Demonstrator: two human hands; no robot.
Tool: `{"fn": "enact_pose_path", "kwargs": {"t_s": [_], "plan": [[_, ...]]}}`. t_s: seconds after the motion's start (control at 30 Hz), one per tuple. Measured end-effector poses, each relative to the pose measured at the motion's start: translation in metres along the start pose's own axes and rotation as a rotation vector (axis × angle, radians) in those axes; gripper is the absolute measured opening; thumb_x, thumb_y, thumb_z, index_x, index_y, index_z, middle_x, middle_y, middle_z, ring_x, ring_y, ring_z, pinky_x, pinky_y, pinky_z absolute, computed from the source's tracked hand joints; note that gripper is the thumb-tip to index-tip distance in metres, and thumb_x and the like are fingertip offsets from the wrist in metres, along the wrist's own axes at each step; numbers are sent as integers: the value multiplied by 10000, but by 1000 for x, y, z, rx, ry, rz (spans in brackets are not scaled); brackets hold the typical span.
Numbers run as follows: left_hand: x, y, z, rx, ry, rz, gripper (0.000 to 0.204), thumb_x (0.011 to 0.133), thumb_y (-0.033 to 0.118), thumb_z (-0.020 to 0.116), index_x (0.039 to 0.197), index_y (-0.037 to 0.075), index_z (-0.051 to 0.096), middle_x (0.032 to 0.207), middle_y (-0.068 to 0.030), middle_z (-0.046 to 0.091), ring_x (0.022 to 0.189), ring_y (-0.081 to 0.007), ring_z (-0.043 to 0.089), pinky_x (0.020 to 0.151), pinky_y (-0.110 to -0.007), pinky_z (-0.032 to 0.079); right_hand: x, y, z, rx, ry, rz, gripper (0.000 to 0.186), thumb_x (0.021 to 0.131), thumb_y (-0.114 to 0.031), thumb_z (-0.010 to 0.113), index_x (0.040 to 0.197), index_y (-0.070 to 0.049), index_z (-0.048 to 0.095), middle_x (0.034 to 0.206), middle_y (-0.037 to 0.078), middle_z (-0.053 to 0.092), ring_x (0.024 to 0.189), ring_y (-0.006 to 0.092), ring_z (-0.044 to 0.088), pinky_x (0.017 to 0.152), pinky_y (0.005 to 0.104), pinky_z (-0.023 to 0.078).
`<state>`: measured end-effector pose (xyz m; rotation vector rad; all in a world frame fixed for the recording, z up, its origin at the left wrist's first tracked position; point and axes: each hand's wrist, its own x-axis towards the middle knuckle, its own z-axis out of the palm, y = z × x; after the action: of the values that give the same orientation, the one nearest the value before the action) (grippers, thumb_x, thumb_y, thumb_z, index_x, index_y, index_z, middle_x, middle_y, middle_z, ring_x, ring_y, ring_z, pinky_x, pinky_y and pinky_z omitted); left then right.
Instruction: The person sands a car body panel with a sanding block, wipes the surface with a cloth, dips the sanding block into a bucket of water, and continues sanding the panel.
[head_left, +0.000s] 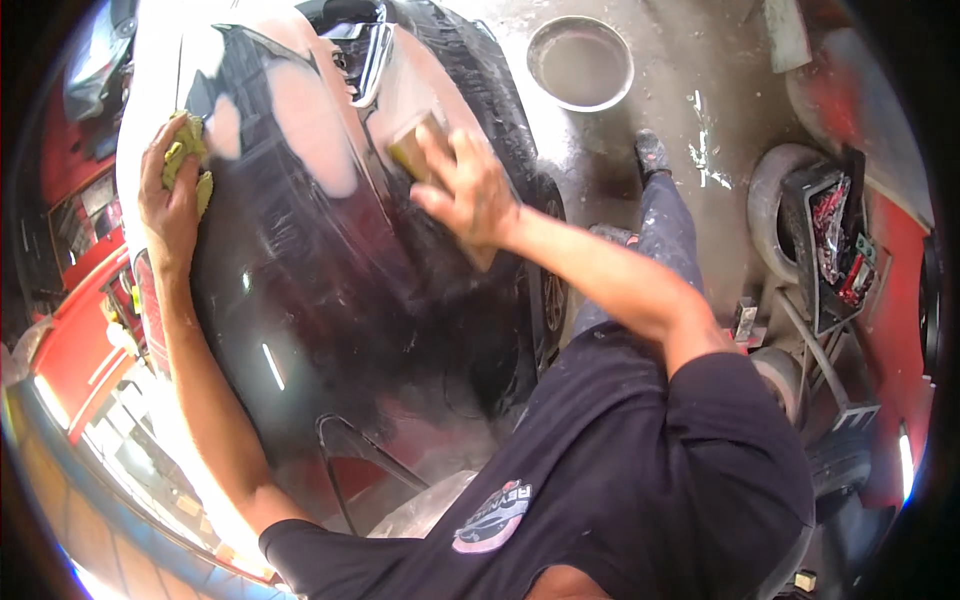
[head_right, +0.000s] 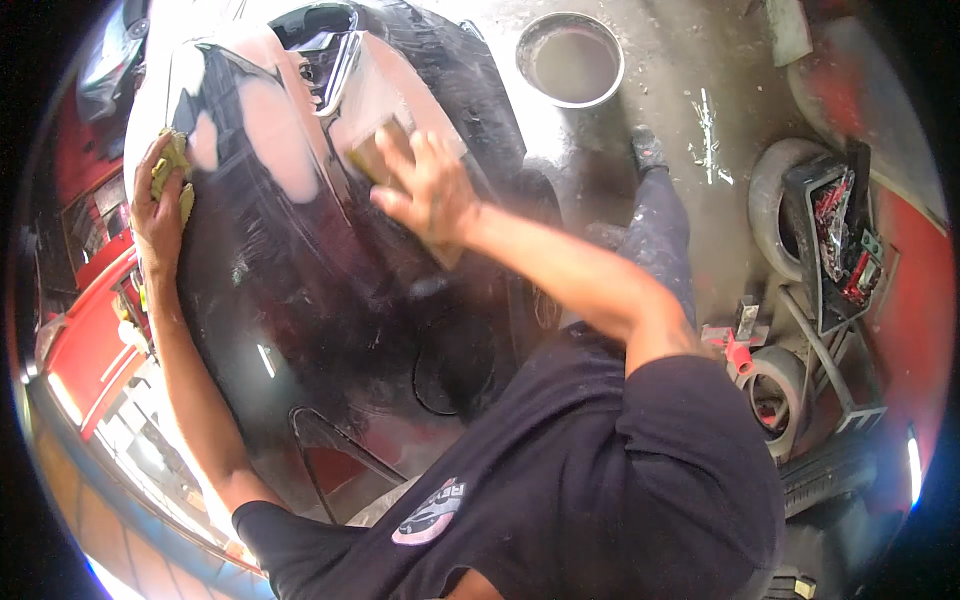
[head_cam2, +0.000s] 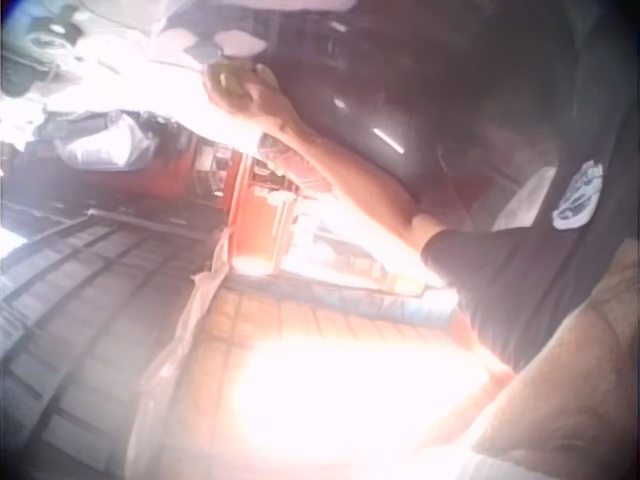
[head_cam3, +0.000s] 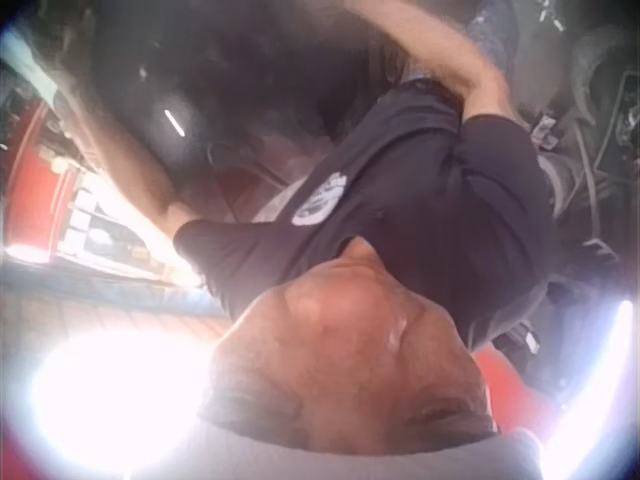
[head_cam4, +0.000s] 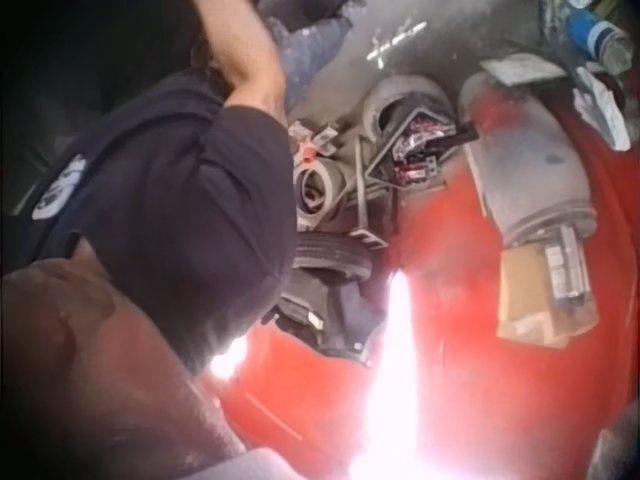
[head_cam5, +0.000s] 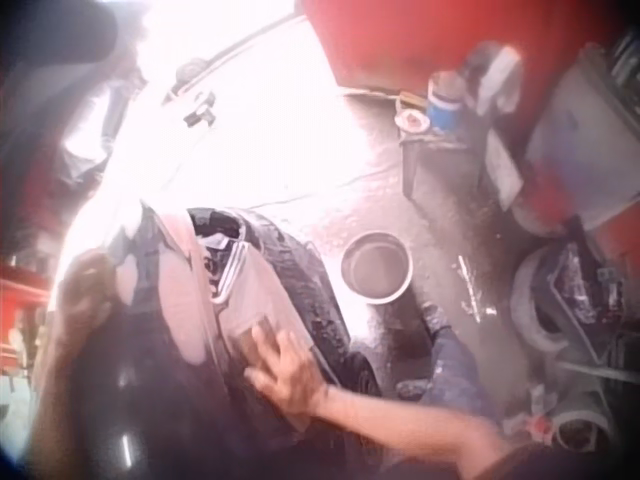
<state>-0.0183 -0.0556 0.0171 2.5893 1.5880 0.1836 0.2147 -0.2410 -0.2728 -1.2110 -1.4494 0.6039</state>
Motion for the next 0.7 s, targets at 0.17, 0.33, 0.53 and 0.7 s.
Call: {"fn": "enact_pose_path", "kwargs": {"t_s": [0.17,0.33,0.53,0.7], "plan": [[10,9,17,23,5,31,442,973,32,627,1412,68,664,1398,-171,666,1337,-302,608,1158,-388,430,37,54,8,-111,-12,65,618,993,-362,652,1451,46,577,1199,330,571,1012,441,603,886,541,520],[1,-6,2,13,11,37,438,976,41,632,1411,72,667,1389,-159,676,1327,-293,617,1147,-377,439,-9,9,1,-18,-10,22,728,906,-430,743,1460,15,586,1163,327,572,1075,467,609,944,526,528],[12,6,21,34,-5,11,448,971,40,626,1415,75,668,1397,-150,675,1332,-274,618,1147,-372,443,24,62,15,-111,-42,254,642,1023,-472,609,1438,17,598,1191,327,583,1060,423,610,896,527,545],[5,0,4,27,10,24,448,974,50,629,1420,78,665,1399,-154,672,1333,-279,615,1148,-374,442,1,35,9,-86,-35,-19,693,1034,-472,586,1517,21,514,1168,340,573,1104,442,602,919,561,522]]}}
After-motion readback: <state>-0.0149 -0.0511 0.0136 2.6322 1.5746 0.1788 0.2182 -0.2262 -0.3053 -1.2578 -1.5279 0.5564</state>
